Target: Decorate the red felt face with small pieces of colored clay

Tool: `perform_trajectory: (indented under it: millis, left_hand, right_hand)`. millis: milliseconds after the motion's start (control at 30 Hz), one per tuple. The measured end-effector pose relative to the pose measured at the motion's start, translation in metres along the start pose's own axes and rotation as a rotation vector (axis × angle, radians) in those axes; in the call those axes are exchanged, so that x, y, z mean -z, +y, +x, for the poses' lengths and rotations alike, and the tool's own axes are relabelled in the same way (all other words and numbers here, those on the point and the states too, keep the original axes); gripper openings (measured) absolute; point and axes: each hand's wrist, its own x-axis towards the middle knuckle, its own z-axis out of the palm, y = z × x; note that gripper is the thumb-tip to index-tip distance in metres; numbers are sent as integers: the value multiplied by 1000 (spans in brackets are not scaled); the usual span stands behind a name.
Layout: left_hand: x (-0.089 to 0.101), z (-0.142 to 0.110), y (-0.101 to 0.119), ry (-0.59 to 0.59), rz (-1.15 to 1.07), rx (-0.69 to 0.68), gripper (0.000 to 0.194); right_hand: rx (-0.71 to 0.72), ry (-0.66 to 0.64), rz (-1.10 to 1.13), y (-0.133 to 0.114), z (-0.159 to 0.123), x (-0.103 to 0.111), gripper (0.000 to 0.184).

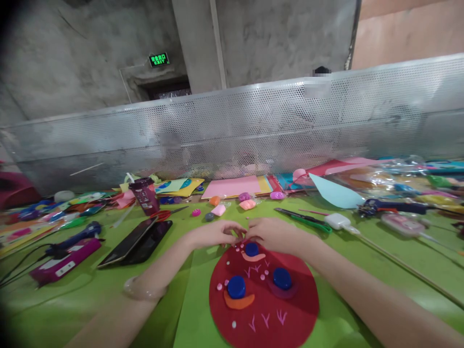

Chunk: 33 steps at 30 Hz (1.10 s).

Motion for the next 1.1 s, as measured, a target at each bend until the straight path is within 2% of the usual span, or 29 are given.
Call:
perform_trajectory:
  millis: [500,800,1100]
  left_hand:
    - [0,2,-5,1,3,-37,46]
    - [1,2,-3,-27,-43,-36,44]
    - [2,3,-4,-14,-86,29,45]
  right_hand:
    - [13,-14,5,-7,1,3,33]
    - [24,0,85,-2,1,0,47]
    - [-28,82,267,14,1,-4,34]
